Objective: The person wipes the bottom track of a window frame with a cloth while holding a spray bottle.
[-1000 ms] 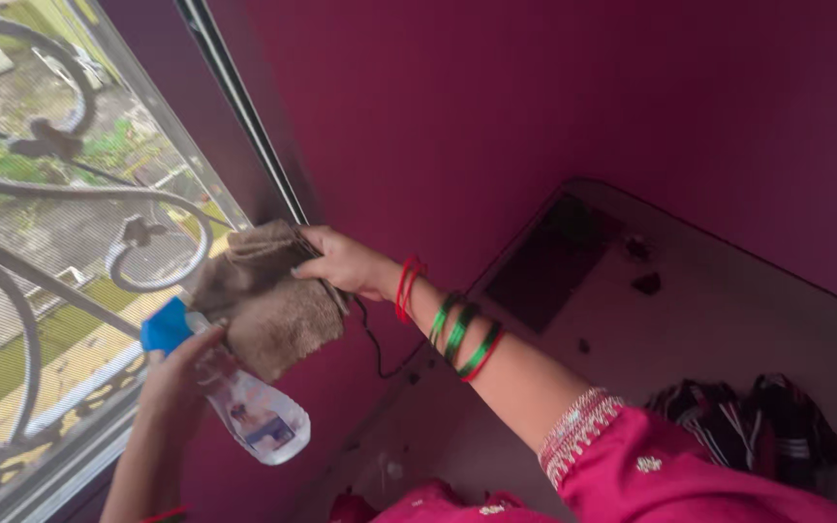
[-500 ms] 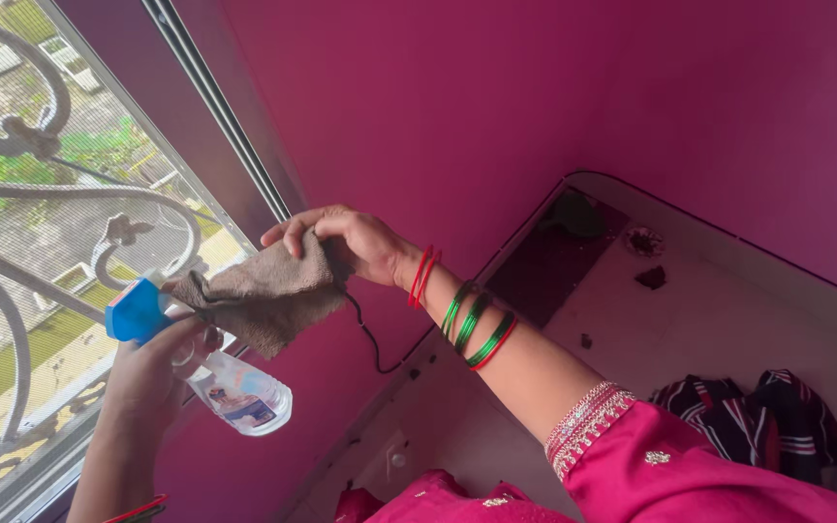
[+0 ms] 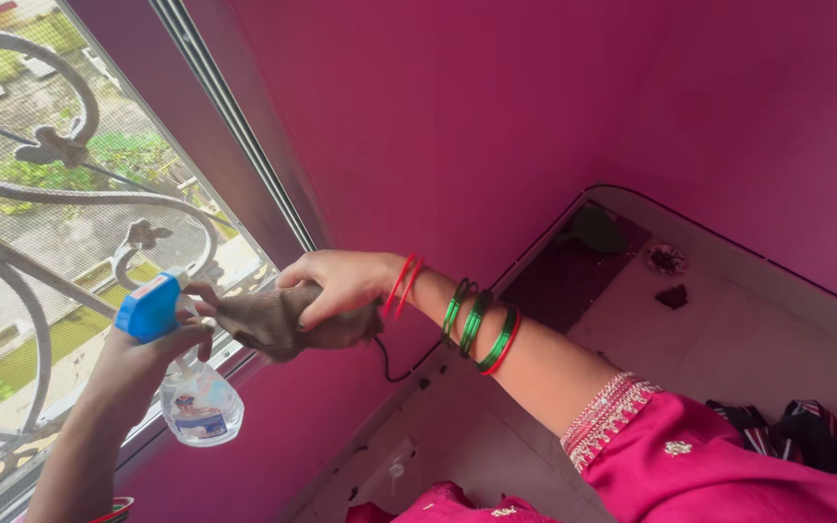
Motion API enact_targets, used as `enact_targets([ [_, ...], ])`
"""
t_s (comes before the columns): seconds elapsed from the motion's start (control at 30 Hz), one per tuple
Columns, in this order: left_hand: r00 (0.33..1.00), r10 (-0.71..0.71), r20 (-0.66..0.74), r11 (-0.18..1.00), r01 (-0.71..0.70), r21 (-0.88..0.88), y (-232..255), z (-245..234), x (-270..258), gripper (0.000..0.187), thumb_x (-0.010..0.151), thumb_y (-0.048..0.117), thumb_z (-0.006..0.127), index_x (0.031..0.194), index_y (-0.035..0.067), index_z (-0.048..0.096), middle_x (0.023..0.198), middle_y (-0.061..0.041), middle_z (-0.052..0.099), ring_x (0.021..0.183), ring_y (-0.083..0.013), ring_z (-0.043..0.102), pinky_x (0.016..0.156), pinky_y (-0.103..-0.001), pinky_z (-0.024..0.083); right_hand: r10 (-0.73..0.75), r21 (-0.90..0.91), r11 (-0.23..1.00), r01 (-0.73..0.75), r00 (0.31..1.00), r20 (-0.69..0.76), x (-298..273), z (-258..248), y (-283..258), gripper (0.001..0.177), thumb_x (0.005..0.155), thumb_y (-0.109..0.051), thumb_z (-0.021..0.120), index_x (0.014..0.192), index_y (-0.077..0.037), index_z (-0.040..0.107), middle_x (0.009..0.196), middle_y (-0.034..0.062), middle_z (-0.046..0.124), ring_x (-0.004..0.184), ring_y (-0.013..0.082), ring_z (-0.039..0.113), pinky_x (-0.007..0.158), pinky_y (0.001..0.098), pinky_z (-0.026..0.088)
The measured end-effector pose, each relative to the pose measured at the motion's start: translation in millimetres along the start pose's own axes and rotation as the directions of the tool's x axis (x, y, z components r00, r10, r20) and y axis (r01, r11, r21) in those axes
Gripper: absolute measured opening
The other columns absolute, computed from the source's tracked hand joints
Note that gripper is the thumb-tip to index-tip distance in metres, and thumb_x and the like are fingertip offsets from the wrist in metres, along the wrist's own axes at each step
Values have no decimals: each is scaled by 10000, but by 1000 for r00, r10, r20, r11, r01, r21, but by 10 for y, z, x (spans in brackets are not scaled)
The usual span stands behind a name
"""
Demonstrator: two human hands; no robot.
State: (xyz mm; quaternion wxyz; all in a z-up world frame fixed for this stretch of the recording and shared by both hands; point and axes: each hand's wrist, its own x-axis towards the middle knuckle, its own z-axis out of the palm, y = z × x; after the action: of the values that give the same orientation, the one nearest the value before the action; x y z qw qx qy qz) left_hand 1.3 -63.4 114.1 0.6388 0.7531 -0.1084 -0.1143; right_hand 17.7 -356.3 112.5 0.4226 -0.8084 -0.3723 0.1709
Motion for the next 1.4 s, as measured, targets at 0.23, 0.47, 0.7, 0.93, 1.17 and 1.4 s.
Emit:
enact_targets([
  [0.23, 988, -60, -140, 997, 54, -49, -42, 166, -16, 294, 871, 171, 746, 1134, 58, 678, 790, -43, 674, 604, -130, 626, 537, -291, 483, -20, -385, 922, -25, 994, -112, 16, 41, -351, 503, 680, -54, 644, 1183, -64, 653, 1003, 185, 742, 1003, 378, 702, 819, 472, 540],
  [0.47, 981, -3, -195, 975, 46, 217, -115, 354, 38, 347, 717, 52, 822, 1057, 66, 750, 753, -47, 736, 615, -121, 661, 570, -300, 531, -38, -260, 966, 7, 993, -114, 53, 36, -131, 414, 769, -135, 677, 1168, -31, 634, 1080, 217, 712, 1033, 364, 697, 853, 460, 548],
  [0.7, 982, 64, -179, 966, -16, 257, 133, 386, -108, 276, 711, 53, 832, 976, 28, 757, 733, -29, 748, 660, -77, 690, 608, -267, 567, -42, -75, 996, 42, 999, 11, 63, 108, 163, 423, 889, -185, 637, 1284, -38, 601, 1190, 211, 680, 1112, 322, 662, 931, 415, 517],
  [0.93, 944, 83, -319, 970, -3, 241, 103, 774, -222, 352, 684, 70, 851, 1020, 72, 746, 725, -11, 708, 592, -82, 644, 536, -274, 518, 74, -18, 995, -96, 858, -508, 163, 312, -107, 370, 877, -78, 514, 1197, -92, 697, 1039, 164, 781, 1023, 294, 774, 925, 378, 580],
  [1.17, 886, 95, -454, 992, -49, 112, -100, 1056, -292, 288, 741, 52, 811, 1027, 36, 776, 700, -38, 735, 594, -68, 638, 546, -254, 519, 406, 907, 401, 127, 863, -300, 57, 428, 11, 304, 841, -33, 606, 1144, -51, 625, 1008, 84, 722, 951, 177, 687, 809, 325, 560],
  [1.4, 894, 23, -447, 992, -74, -97, -153, 948, -283, 388, 760, 18, 788, 1148, 21, 783, 702, -61, 747, 566, -107, 656, 542, -258, 523, 220, 754, 626, 200, 882, -416, 8, 641, -211, 257, 885, -56, 762, 1105, -4, 638, 1013, 113, 747, 922, 178, 708, 887, 349, 568],
])
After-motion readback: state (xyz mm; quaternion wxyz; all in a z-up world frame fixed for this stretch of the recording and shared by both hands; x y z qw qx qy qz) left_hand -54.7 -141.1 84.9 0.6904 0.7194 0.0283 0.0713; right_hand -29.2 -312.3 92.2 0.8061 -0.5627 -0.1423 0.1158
